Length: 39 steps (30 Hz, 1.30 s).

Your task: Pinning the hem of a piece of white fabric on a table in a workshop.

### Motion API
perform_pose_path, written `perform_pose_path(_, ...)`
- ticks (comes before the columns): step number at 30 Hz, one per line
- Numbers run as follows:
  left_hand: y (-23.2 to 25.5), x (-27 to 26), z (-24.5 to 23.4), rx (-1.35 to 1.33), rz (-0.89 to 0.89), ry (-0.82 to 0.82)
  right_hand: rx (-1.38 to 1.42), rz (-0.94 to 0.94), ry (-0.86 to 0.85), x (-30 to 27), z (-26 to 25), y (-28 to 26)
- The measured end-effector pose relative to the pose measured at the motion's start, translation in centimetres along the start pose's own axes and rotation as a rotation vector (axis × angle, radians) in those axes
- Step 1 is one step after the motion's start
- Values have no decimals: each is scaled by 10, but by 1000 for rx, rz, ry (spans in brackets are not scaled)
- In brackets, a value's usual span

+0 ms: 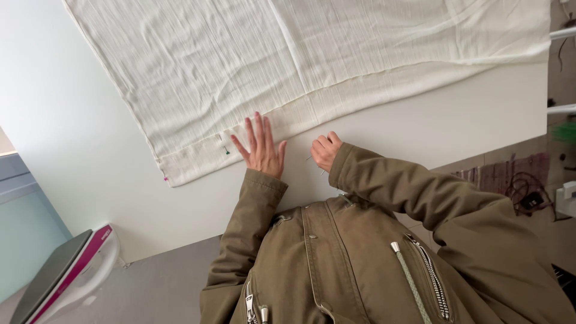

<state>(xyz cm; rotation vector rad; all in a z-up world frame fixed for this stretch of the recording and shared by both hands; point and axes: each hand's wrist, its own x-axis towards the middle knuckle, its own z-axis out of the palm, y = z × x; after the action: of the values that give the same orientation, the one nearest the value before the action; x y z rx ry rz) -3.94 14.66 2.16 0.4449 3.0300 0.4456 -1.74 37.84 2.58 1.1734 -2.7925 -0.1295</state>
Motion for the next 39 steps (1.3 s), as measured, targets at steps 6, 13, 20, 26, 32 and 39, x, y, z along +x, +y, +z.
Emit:
perform_pose_path(6,-17,-11,7,-44,-74,54,-51,-33,-81,1,17,-4)
perform_pose_path(13,8,7,21,-104,18,-12,367,223,6,20,2,22)
perform_pose_path(20,26,26,19,-148,159,-16,1058,985,27,66,33,46)
perform_pose_path(26,21,27,23,-184,177,-10,1505,1169,95,61,40,30)
perform_pose_path(32,21,28,23,-210,179,-6,1355,1223,-80,54,25,22)
perform_pose_path(39,22,29,25,-154,177,-7,1331,1196,-151,62,24,28)
